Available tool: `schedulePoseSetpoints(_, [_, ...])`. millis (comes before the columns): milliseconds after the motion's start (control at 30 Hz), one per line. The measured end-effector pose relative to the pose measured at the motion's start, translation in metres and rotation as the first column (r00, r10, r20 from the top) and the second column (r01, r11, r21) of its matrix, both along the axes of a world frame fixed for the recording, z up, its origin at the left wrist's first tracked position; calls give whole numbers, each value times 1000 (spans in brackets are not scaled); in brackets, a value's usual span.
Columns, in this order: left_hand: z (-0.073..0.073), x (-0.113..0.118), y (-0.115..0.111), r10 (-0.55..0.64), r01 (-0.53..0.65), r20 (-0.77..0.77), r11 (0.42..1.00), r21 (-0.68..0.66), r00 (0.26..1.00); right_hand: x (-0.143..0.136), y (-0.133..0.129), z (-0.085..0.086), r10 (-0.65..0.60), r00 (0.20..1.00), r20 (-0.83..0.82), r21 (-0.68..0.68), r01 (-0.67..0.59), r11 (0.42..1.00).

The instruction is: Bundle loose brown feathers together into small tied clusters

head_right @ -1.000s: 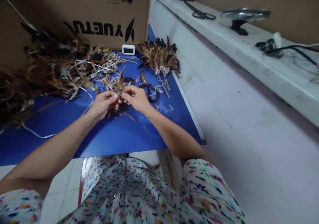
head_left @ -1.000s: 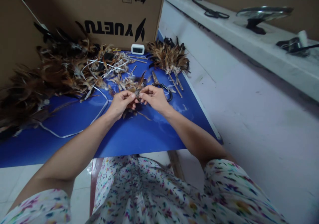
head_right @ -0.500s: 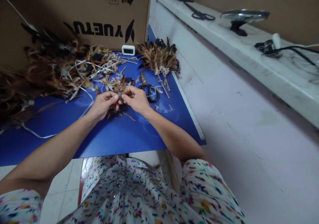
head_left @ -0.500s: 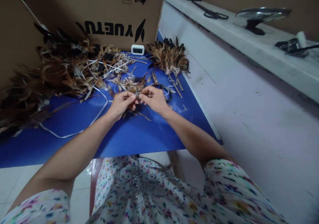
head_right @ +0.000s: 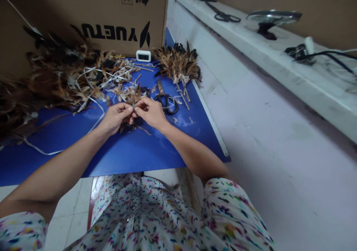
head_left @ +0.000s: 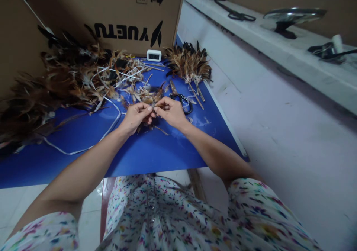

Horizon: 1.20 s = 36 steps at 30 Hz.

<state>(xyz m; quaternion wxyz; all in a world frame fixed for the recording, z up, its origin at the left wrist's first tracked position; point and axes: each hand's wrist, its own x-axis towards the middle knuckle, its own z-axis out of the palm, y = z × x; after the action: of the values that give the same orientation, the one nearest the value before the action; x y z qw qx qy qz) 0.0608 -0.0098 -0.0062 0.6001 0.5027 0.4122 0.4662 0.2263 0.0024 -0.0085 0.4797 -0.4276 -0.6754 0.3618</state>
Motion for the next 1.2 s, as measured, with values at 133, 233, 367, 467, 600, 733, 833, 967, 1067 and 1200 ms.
schedulePoseSetpoints(133, [1, 0, -1, -3, 3, 13, 1000, -18, 1000, 0, 0, -1, -6, 1000, 18, 26, 5, 1000])
schedulePoseSetpoints(233, [2, 0, -1, -7, 7, 19, 1000, -26, 1000, 0, 0, -2, -8, 1000, 21, 39, 7, 999])
schedulePoseSetpoints(367, [2, 1, -1, -2, 3, 14, 999, -43, 1000, 1, -2, 0, -6, 999, 41, 61, 4, 998])
schedulePoseSetpoints(467, [3, 1, -2, -2, 3, 14, 998, -57, 1000, 1, -3, 2, -12, 997, 71, 83, 6, 997])
schedulePoseSetpoints(600, [3, 1, -2, -11, 13, 30, 998, -66, 999, 0, -5, 3, -19, 996, 89, 95, 11, 995])
schedulePoseSetpoints(733, [2, 0, -2, -7, 9, 31, 998, -61, 1000, 0, -6, 4, -11, 997, 76, 88, 4, 996])
schedulePoseSetpoints(833, [2, 0, -1, -6, 7, 17, 999, -51, 1000, 0, -7, 5, -11, 996, 88, 71, 5, 997])
schedulePoseSetpoints(967, [2, 1, -1, -2, 3, 8, 999, -42, 1000, 1, -6, 4, -7, 995, 101, 75, 0, 997])
schedulePoseSetpoints(1067, [2, 1, -1, 0, 0, 12, 999, -41, 1000, 2, -4, 1, 0, 996, 89, 87, -8, 996])
schedulePoseSetpoints(1200, [3, 1, -2, 8, -6, 28, 999, -47, 1000, 2, -2, -2, 21, 998, 59, 57, -25, 998])
